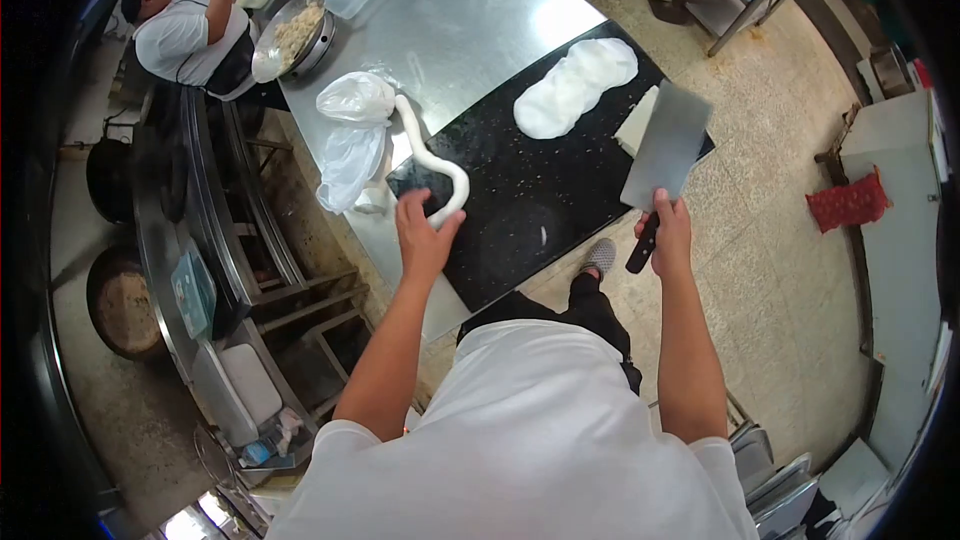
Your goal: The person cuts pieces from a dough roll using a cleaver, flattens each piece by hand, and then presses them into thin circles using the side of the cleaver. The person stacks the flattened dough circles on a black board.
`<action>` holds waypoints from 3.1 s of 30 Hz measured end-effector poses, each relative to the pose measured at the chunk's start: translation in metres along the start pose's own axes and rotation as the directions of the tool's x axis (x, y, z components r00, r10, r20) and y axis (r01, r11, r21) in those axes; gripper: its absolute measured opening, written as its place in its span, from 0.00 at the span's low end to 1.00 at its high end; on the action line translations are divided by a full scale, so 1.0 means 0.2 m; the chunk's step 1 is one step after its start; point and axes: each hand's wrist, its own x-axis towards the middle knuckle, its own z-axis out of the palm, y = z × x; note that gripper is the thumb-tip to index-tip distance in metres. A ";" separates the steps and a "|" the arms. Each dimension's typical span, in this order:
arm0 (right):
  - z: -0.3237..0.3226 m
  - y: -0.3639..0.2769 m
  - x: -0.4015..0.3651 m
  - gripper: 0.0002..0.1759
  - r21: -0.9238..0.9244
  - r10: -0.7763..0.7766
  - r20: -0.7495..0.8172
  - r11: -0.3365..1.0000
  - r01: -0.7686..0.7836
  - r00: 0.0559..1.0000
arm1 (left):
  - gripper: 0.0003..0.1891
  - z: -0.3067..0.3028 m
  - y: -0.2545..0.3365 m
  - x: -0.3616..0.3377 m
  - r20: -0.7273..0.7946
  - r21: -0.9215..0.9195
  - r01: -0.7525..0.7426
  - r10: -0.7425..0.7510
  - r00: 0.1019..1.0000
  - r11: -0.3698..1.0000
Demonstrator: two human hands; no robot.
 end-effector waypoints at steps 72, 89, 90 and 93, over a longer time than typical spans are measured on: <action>0.28 0.44 -0.87 0.44 -0.774 0.231 0.251 0.631 0.052 0.940 | 0.37 0.36 0.37 0.07 0.589 -0.624 -0.727 0.784 -0.196 0.286; 0.32 0.25 -0.82 0.38 -0.823 0.364 0.034 0.539 -0.181 0.931 | 0.35 0.52 0.43 0.08 0.501 -0.545 -0.773 0.866 0.009 0.323; 0.34 0.22 -0.84 0.38 -0.811 0.397 0.022 0.543 -0.215 0.918 | 0.34 0.53 0.45 0.13 0.493 -0.516 -0.799 0.870 0.017 0.308; 0.33 0.05 -0.49 0.39 -0.908 0.309 0.062 0.413 -0.075 0.949 | 0.33 0.60 0.48 0.35 0.475 -0.448 -0.832 0.876 0.090 0.328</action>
